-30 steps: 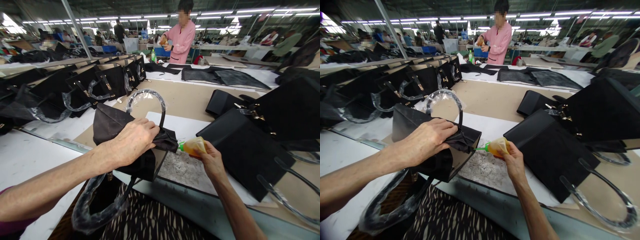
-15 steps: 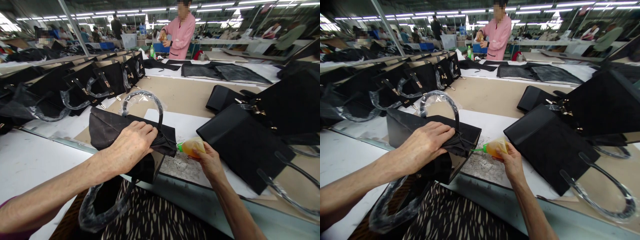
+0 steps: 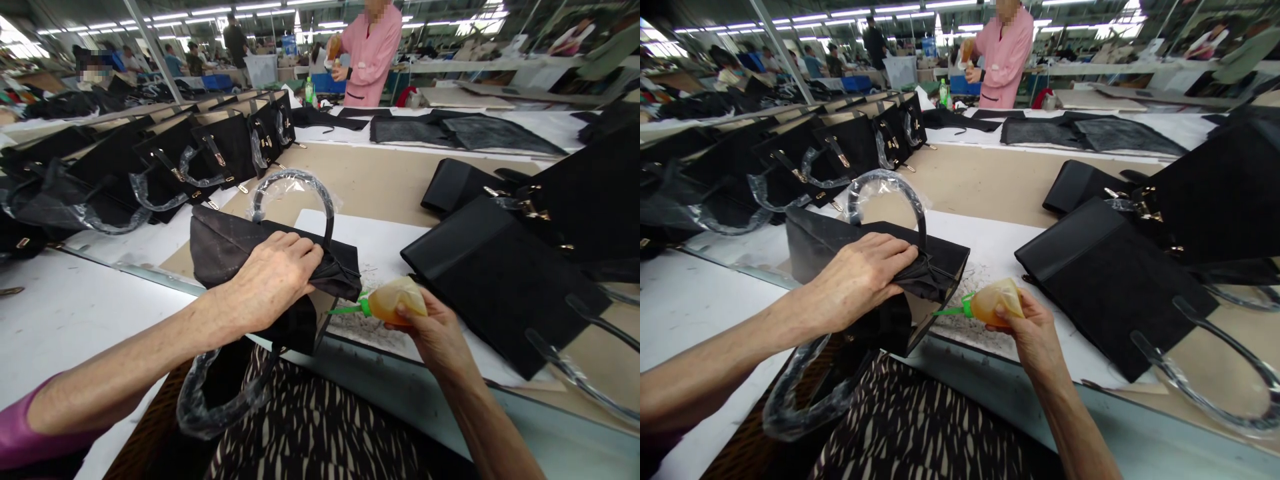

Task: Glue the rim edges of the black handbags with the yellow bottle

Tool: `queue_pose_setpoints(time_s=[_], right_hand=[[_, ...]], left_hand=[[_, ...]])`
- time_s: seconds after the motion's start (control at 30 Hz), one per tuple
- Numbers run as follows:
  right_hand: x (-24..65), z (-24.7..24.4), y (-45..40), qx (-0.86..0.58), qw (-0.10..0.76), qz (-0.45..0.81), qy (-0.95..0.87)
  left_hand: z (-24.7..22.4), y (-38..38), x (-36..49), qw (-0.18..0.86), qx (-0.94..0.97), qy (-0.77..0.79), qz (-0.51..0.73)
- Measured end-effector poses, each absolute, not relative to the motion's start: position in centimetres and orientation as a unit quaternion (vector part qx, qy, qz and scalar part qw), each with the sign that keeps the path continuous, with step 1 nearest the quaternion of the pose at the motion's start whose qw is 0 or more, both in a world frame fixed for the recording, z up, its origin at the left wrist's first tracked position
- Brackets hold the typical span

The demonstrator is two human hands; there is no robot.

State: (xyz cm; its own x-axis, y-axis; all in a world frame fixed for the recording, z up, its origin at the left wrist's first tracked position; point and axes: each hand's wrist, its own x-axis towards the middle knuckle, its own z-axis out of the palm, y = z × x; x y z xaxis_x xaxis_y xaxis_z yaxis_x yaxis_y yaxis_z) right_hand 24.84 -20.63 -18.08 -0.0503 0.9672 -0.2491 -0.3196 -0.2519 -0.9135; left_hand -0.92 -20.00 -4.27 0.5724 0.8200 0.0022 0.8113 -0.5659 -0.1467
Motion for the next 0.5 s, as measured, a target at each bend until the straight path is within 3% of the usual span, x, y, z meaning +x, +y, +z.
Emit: queue_pose_setpoints(time_s=[0.5], right_hand=[[24.0, -15.4, -24.1, -0.471, 0.504, 0.648, -0.322]], left_hand=[[-4.9, -20.1, -1.1, 0.078, -0.891, -0.447, 0.005]])
